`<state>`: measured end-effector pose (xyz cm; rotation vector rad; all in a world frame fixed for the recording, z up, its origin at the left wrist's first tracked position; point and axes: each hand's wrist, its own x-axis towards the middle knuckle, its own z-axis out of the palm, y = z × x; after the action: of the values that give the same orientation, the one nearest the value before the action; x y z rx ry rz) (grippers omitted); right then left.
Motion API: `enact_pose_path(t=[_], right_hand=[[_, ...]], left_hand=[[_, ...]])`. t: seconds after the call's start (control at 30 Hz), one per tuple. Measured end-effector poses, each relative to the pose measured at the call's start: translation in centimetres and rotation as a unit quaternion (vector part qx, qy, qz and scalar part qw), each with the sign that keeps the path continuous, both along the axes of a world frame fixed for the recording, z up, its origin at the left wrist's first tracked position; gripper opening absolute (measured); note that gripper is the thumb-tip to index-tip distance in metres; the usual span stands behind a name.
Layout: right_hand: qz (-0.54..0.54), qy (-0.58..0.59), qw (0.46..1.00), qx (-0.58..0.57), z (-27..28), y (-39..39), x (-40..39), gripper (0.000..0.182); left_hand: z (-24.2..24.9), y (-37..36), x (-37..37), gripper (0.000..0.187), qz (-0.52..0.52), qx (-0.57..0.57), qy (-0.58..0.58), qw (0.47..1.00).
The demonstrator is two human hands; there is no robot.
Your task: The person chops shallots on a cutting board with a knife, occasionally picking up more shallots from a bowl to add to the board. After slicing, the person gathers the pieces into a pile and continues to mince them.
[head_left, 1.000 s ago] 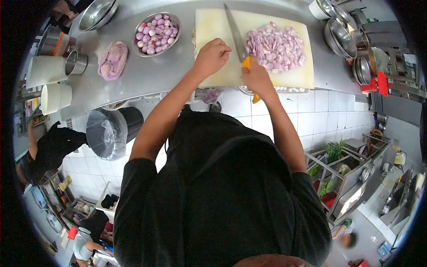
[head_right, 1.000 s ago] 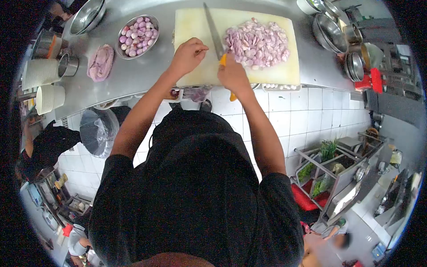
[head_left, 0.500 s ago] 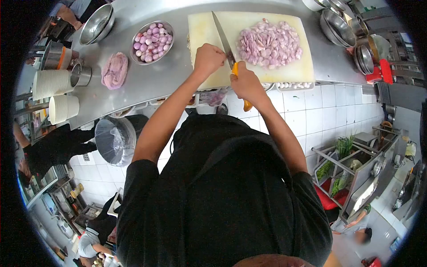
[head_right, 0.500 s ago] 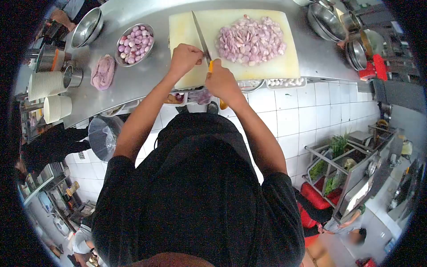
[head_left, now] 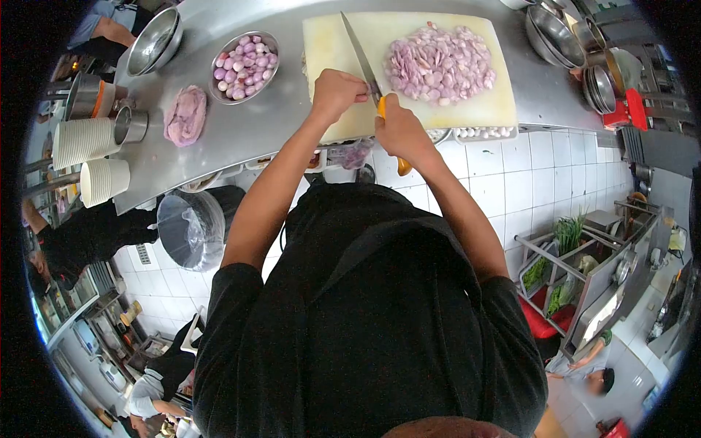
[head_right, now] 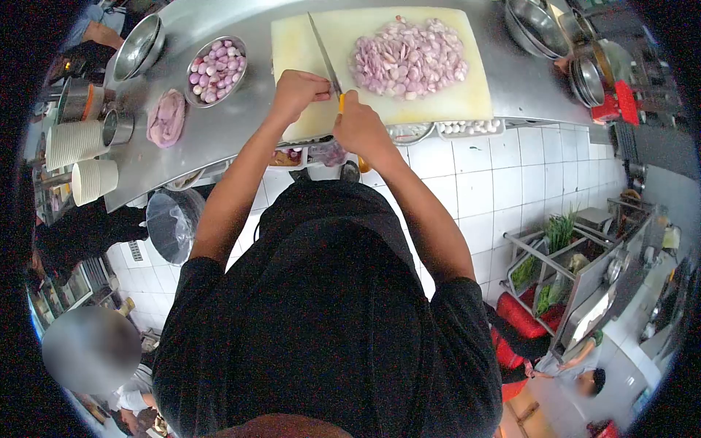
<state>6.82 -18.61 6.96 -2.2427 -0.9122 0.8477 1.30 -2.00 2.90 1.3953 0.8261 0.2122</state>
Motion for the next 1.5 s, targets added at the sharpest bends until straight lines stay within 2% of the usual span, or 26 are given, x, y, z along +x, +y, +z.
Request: enact_pose_path(t=[0.2, 0.33, 0.53, 0.63, 0.73, 0.83, 0.93, 1.03, 1.23, 1.33, 1.5], right_hand=[[0.007, -0.018, 1.0, -0.009, -0.2, 0.0, 0.1, 0.03], [0.018, 0.013, 0.999, -0.042, 2.9, -0.6, 0.3, 0.021], [0.013, 0.048, 0.996, -0.074, 6.3, -0.9, -0.3, 0.027], [0.025, -0.002, 0.998, -0.054, 4.3, -0.9, -0.4, 0.027], [0.019, 0.011, 0.998, -0.057, 4.5, -0.9, -0.5, 0.027], [0.028, -0.021, 0.998, -0.051, 2.9, -0.9, -0.5, 0.02], [0.048, -0.17, 0.984, 0.028, -1.5, 0.4, -0.2, 0.022], [0.022, -0.053, 0.998, 0.0, -0.9, 1.0, 1.3, 0.023], [0.011, 0.045, 0.995, -0.09, 5.8, 0.1, -0.2, 0.025], [0.024, -0.035, 0.997, -0.059, 1.9, 0.4, -0.1, 0.025], [0.016, -0.044, 0.999, -0.017, 0.1, 1.6, 0.6, 0.032]], left_hand=[[-0.1, -0.5, -0.2, 0.01, 0.02, -0.023, -0.026, 0.999], [0.6, -1.2, -0.4, 0.014, 0.034, 0.002, -0.005, 0.999], [0.4, -1.5, -0.3, 0.017, 0.041, 0.039, 0.023, 0.998], [0.1, -1.5, -0.4, 0.018, 0.039, 0.047, 0.021, 0.998], [0.6, -1.7, -0.3, 0.018, 0.036, 0.055, 0.037, 0.997], [0.6, -1.7, -0.3, 0.017, 0.04, 0.05, 0.041, 0.997], [1.0, -1.9, -0.5, 0.018, 0.045, 0.046, 0.032, 0.997], [0.6, -1.7, -0.4, 0.018, 0.044, 0.045, 0.022, 0.998], [0.5, -1.8, -0.6, 0.019, 0.036, 0.06, 0.033, 0.997], [1.0, -1.8, -0.5, 0.017, 0.046, 0.058, 0.035, 0.997], [0.5, -2.0, -0.6, 0.016, 0.049, 0.042, 0.026, 0.998]])
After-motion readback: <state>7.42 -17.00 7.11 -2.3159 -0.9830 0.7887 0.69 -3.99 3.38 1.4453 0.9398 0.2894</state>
